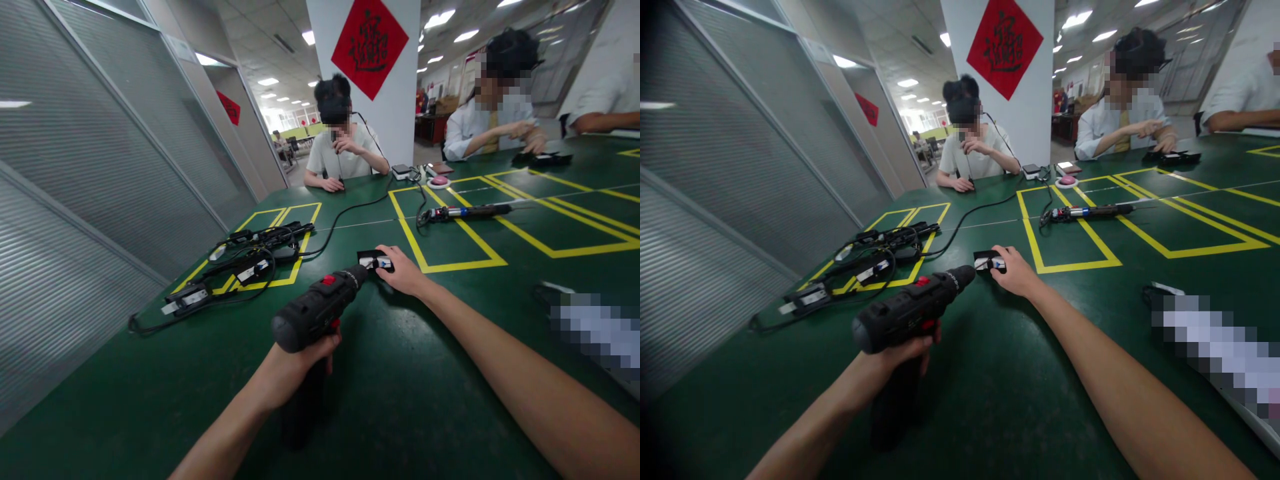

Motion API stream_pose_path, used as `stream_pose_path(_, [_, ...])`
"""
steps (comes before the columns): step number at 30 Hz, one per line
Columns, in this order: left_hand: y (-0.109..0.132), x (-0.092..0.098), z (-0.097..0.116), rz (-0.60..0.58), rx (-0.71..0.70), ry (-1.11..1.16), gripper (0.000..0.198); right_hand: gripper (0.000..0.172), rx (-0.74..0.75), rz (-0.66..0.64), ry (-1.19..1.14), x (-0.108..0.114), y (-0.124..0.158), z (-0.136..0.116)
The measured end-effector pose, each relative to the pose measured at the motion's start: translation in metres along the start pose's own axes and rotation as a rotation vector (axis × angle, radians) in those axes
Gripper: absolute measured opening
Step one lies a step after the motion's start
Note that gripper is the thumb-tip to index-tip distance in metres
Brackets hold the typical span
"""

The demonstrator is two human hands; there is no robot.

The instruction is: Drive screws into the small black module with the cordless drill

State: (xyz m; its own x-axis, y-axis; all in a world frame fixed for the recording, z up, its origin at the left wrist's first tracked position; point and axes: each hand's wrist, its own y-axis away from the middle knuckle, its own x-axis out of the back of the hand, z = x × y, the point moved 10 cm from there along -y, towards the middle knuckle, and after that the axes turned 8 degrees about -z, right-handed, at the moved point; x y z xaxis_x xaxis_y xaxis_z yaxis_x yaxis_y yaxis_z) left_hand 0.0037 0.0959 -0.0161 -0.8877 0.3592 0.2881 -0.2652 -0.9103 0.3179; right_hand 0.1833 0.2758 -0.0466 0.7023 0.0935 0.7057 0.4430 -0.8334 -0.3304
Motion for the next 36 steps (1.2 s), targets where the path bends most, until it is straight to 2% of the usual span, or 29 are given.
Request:
stream_pose_path(30, [0.0001,0.0008,0.0005,0.001,-0.021,0.026,0.025,0.056,0.016,-0.015,0.002,-0.0011,-0.0001,0.0004])
stream_pose_path(36, [-0.0019,0.0015,-0.0007,0.007,-0.014,0.019,0.027,0.052,-0.001,-0.017,-0.003,-0.0021,-0.0007,0.0034])
